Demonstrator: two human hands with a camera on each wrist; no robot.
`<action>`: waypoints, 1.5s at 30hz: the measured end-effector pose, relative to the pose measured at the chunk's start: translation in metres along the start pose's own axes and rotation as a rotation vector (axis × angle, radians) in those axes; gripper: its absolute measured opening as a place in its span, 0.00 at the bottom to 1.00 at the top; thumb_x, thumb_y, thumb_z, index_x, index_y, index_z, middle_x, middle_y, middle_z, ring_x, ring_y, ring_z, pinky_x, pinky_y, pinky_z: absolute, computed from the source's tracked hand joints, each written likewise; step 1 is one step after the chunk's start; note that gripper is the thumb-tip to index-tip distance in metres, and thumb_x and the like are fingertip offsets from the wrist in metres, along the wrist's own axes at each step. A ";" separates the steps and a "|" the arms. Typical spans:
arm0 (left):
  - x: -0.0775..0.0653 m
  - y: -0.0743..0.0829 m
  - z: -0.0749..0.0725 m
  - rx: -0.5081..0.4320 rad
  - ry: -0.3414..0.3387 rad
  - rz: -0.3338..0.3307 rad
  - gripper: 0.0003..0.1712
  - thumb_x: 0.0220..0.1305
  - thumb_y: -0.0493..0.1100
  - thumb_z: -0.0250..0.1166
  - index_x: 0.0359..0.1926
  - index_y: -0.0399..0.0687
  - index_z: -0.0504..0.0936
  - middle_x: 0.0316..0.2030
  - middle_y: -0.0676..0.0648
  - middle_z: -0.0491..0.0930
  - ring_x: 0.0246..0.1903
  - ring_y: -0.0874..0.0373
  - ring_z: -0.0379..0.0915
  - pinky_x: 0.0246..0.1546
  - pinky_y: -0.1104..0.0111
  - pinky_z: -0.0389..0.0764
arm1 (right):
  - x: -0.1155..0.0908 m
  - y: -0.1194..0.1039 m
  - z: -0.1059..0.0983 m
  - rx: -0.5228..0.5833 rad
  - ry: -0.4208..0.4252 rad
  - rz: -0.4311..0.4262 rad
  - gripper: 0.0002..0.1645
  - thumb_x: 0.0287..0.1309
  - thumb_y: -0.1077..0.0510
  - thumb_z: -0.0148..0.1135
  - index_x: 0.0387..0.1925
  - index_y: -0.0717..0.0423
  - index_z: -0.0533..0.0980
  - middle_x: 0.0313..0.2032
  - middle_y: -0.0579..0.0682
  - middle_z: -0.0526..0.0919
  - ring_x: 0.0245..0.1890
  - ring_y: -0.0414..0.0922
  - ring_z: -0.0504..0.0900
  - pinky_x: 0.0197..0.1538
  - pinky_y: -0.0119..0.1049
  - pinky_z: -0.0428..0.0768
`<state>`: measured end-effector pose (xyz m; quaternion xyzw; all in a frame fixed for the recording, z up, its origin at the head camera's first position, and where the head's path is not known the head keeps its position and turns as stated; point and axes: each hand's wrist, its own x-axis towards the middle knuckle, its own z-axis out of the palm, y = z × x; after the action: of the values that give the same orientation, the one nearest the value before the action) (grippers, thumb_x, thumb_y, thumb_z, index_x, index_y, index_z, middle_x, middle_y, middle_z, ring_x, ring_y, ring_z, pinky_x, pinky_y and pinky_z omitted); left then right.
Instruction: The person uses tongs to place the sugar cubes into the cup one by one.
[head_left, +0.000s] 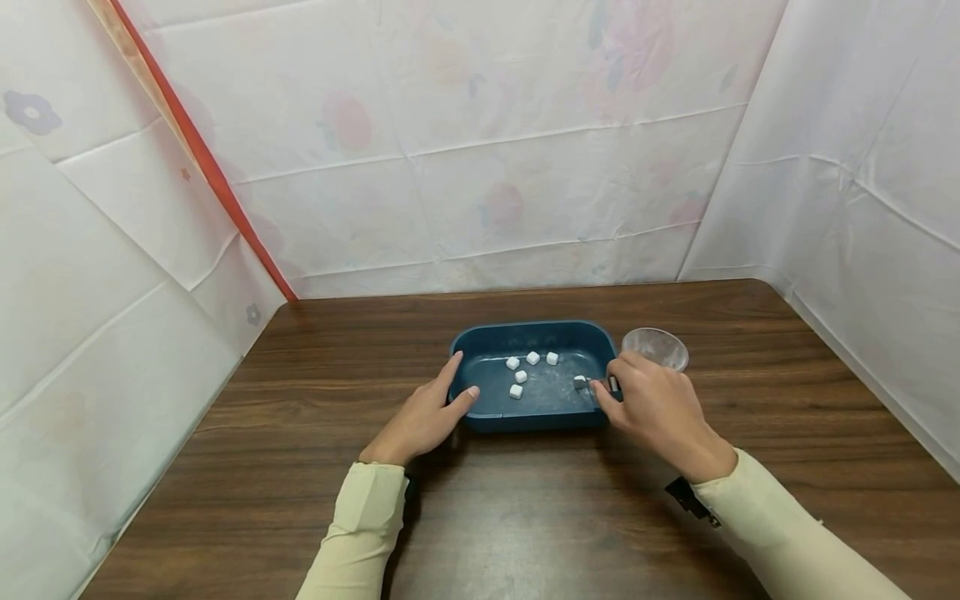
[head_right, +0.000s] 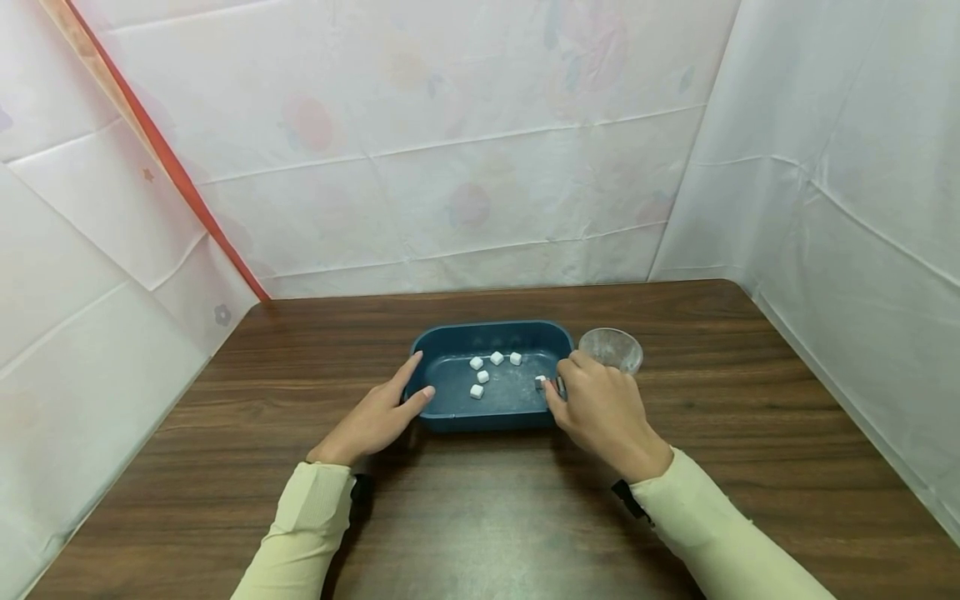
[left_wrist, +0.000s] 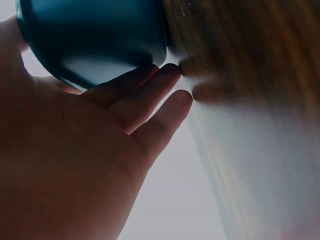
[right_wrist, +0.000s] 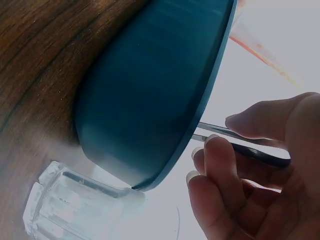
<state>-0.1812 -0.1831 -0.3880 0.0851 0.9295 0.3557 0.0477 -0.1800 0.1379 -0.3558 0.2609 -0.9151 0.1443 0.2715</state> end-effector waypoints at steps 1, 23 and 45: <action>0.000 0.000 0.000 0.001 0.000 -0.001 0.43 0.74 0.65 0.52 0.81 0.60 0.46 0.76 0.46 0.55 0.72 0.45 0.56 0.68 0.44 0.61 | 0.000 0.000 0.000 0.000 0.000 -0.004 0.14 0.55 0.55 0.74 0.22 0.53 0.77 0.24 0.47 0.75 0.16 0.39 0.67 0.16 0.36 0.69; 0.000 -0.001 -0.001 -0.007 0.004 0.008 0.44 0.74 0.66 0.52 0.81 0.60 0.47 0.76 0.46 0.55 0.72 0.46 0.55 0.68 0.45 0.61 | 0.001 0.003 0.004 0.015 0.110 -0.046 0.15 0.53 0.55 0.73 0.21 0.53 0.75 0.22 0.45 0.73 0.15 0.39 0.66 0.15 0.34 0.65; 0.000 -0.002 0.000 -0.012 0.004 0.002 0.44 0.73 0.66 0.52 0.81 0.61 0.46 0.76 0.46 0.54 0.73 0.46 0.55 0.68 0.44 0.60 | 0.001 0.000 -0.009 0.053 0.104 -0.007 0.16 0.55 0.56 0.72 0.20 0.52 0.73 0.20 0.42 0.68 0.13 0.36 0.62 0.14 0.31 0.62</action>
<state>-0.1811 -0.1840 -0.3893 0.0851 0.9274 0.3613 0.0462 -0.1771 0.1410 -0.3481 0.2634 -0.8946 0.1810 0.3122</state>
